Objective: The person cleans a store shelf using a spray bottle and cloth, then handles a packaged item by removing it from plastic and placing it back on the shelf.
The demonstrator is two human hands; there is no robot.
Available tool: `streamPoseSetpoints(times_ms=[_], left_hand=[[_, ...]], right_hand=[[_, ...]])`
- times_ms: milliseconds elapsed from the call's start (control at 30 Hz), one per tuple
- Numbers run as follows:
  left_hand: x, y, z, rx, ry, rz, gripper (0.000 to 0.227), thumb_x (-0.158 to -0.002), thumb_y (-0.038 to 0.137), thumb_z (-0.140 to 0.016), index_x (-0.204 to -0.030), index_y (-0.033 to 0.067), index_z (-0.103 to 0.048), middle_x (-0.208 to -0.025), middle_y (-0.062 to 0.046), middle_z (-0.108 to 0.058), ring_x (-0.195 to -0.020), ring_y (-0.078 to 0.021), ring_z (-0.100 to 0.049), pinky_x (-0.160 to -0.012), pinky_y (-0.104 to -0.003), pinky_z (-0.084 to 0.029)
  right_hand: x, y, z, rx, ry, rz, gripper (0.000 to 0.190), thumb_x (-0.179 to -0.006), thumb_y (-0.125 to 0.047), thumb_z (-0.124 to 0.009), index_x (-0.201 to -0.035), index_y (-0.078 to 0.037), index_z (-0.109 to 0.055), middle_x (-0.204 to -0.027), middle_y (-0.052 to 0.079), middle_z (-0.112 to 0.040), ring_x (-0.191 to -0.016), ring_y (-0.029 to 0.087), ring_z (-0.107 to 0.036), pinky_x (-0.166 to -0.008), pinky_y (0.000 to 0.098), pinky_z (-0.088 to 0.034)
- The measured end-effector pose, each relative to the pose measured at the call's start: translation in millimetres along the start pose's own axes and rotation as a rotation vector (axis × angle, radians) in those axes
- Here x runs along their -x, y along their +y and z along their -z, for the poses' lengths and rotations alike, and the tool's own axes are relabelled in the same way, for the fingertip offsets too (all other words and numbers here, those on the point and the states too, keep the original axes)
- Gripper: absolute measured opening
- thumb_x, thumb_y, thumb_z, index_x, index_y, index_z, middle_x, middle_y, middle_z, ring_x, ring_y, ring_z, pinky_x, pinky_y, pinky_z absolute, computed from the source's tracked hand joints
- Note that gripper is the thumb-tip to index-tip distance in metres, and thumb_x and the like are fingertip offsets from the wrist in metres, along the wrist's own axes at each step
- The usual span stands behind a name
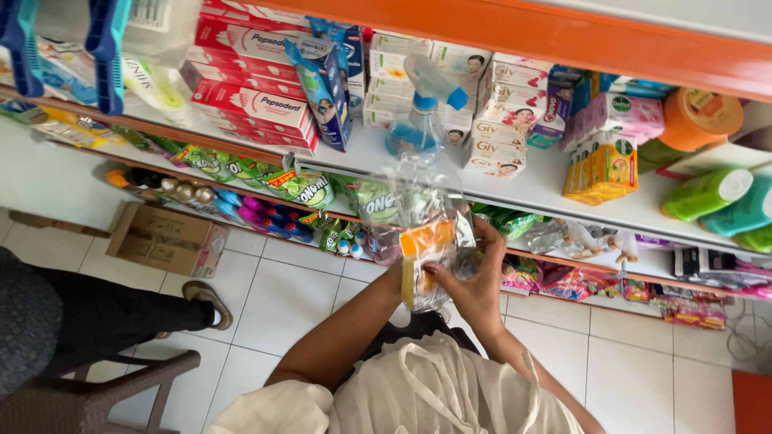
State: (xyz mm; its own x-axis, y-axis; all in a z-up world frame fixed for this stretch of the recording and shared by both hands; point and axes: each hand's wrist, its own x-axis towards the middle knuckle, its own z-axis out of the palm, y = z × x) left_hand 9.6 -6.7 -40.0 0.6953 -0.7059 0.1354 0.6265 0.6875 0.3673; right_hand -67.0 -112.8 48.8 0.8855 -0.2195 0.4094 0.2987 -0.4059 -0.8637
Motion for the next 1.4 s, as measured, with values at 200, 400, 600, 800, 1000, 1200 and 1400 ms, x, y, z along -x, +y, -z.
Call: streamPoseSetpoints(times_ms=[200, 400, 600, 800, 1000, 1200, 1400], left_hand=[[5, -6, -3, 0.079, 0.047, -0.050, 0.060, -0.103, 0.040, -0.059, -0.148, 0.0034, -0.045, -0.138, -0.020, -0.056, -0.121, -0.0341, -0.060, -0.105, -0.046, -0.049], [10, 1, -5, -0.147, 0.200, -0.176, 0.062, -0.100, 0.042, -0.061, -0.145, 0.0031, -0.044, -0.136, -0.025, -0.054, -0.115, -0.0378, -0.061, -0.098, -0.047, -0.051], [39, -5, -1, -1.549, 0.936, 0.274, 0.065, -0.097, 0.045, -0.063, -0.143, 0.0027, -0.042, -0.133, -0.030, -0.052, -0.109, -0.0415, -0.063, -0.091, -0.047, -0.053], [64, -33, 8, -1.743, 0.977, -0.304, 0.045, -0.106, 0.040, -0.050, -0.132, 0.0041, -0.054, -0.123, -0.024, -0.063, -0.105, -0.0388, -0.066, -0.086, -0.047, -0.052], [58, -66, -12, -1.395, 0.823, -0.466, 0.038, -0.109, 0.035, -0.051, -0.130, 0.0056, -0.063, -0.102, -0.012, -0.066, -0.090, -0.0184, -0.061, -0.076, -0.034, -0.049], [44, -98, -51, -1.296, 0.983, -0.611, 0.040, -0.111, 0.034, -0.064, -0.107, -0.0047, -0.058, -0.085, -0.010, -0.055, -0.078, -0.0120, -0.049, -0.072, -0.031, -0.045], [49, -113, -76, -1.477, 0.924, -0.921, 0.060, -0.096, 0.032, -0.071, -0.137, -0.0034, -0.045, -0.107, -0.013, -0.064, -0.099, -0.0122, -0.061, -0.082, -0.033, -0.050]], right_hand=[[5, 36, 4, -0.544, -0.353, -0.417, 0.050, -0.084, -0.004, -0.081, -0.126, 0.006, -0.057, -0.108, 0.012, -0.075, -0.095, 0.017, -0.072, -0.087, 0.0337, -0.059], [11, 93, 17, -0.670, -0.430, -0.618, 0.039, -0.086, 0.002, -0.074, -0.122, 0.008, -0.062, -0.105, 0.012, -0.074, -0.089, 0.017, -0.070, -0.080, 0.0328, -0.058], [4, 126, 45, -0.647, -0.484, -0.557, 0.039, -0.087, 0.003, -0.070, -0.125, 0.005, -0.061, -0.110, 0.011, -0.072, -0.093, 0.014, -0.068, -0.083, 0.0307, -0.056], [-19, 118, 62, -0.663, -0.512, -0.498, 0.041, -0.089, 0.002, -0.069, -0.129, 0.002, -0.059, -0.115, 0.009, -0.071, -0.098, 0.015, -0.068, -0.086, 0.0308, -0.056], [-19, 96, 67, -0.536, -0.606, -0.379, 0.047, -0.089, -0.002, -0.070, -0.133, -0.001, -0.053, -0.115, 0.010, -0.070, -0.098, 0.015, -0.068, -0.084, 0.0303, -0.055], [-3, 93, 66, -0.612, -0.649, -0.283, 0.045, -0.092, -0.005, -0.070, -0.133, 0.001, -0.054, -0.117, 0.009, -0.069, -0.100, 0.013, -0.066, -0.084, 0.0288, -0.054], [4, 109, 69, -0.601, -0.581, -0.137, 0.046, -0.094, -0.004, -0.068, -0.134, 0.001, -0.047, -0.121, 0.010, -0.064, -0.105, 0.014, -0.064, -0.089, 0.0280, -0.053]])
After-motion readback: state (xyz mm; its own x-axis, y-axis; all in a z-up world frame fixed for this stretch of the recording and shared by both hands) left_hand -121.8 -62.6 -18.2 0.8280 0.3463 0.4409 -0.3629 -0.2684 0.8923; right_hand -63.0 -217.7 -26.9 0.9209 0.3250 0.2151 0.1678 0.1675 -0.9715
